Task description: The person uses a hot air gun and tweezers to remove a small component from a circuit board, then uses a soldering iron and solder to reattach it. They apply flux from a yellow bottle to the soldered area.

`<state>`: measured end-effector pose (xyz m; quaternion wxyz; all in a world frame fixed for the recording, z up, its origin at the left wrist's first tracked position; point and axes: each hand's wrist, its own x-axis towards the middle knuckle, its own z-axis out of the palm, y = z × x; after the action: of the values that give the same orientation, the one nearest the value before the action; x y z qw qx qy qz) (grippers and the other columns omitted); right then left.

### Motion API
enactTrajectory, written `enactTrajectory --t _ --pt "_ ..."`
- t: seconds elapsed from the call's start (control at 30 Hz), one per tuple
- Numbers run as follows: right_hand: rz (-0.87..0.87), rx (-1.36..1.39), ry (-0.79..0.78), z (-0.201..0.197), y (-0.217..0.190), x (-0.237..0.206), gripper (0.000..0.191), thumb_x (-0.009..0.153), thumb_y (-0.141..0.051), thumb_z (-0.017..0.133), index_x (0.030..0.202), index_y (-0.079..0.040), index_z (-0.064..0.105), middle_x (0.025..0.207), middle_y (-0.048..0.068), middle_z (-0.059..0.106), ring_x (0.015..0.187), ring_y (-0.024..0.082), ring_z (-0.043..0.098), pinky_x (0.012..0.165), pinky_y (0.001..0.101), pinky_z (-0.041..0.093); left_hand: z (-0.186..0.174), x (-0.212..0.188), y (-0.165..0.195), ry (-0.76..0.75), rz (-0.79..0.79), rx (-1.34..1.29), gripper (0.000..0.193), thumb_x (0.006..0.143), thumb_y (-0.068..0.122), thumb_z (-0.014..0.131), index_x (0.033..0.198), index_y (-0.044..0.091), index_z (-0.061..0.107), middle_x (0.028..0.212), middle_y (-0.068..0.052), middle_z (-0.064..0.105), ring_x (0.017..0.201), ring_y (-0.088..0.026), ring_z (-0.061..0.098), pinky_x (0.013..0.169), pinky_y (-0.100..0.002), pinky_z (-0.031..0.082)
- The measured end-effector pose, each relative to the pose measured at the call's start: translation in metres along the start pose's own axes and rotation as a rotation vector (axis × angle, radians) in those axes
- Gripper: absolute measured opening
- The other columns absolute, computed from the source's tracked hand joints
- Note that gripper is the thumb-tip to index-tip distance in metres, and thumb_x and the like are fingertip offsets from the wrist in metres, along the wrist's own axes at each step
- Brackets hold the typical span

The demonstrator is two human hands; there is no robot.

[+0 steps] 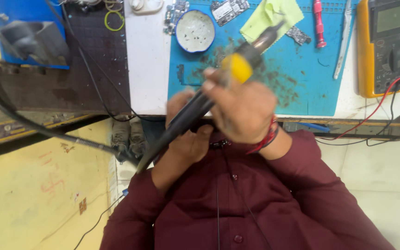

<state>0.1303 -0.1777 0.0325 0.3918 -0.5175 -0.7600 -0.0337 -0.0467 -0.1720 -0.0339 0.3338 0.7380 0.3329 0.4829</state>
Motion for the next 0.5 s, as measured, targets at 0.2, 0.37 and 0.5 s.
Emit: enactTrajectory --t 0.2,0.37,0.5 --pt "-0.139 0.188 -0.037 0.000 -0.002 -0.012 0.043 0.095 -0.006 0.077 0.134 -0.008 0.058 0.128 0.019 0.070 0.079 0.025 0.069 0.069 0.0359 0.054 0.002 0.018 -0.016 0.127 0.017 -0.152 0.069 0.107 0.062 0.048 0.147 0.008 0.038 0.153 -0.022 0.038 0.135 -0.030 0.054 0.115 -0.043 0.050" --pt "0.163 0.089 0.046 -0.022 0.014 -0.054 0.043 0.116 -0.029 0.040 0.156 -0.018 0.034 0.114 0.014 0.074 0.076 0.021 0.074 0.065 0.0307 0.055 -0.011 0.080 -0.027 0.523 0.323 -0.216 0.040 0.106 0.045 0.045 0.117 0.006 0.045 0.123 -0.024 0.060 0.120 -0.034 0.062 0.112 -0.051 0.049" --pt "0.508 0.283 0.286 -0.018 0.025 -0.082 0.071 0.108 -0.057 0.030 0.161 -0.009 0.038 0.097 0.006 0.070 0.065 0.014 0.064 0.059 0.0265 0.051 -0.019 0.107 -0.009 0.450 0.259 -0.469 0.029 0.102 0.036 0.052 0.109 0.009 0.044 0.099 -0.017 0.066 0.099 -0.030 0.069 0.103 -0.049 0.055"
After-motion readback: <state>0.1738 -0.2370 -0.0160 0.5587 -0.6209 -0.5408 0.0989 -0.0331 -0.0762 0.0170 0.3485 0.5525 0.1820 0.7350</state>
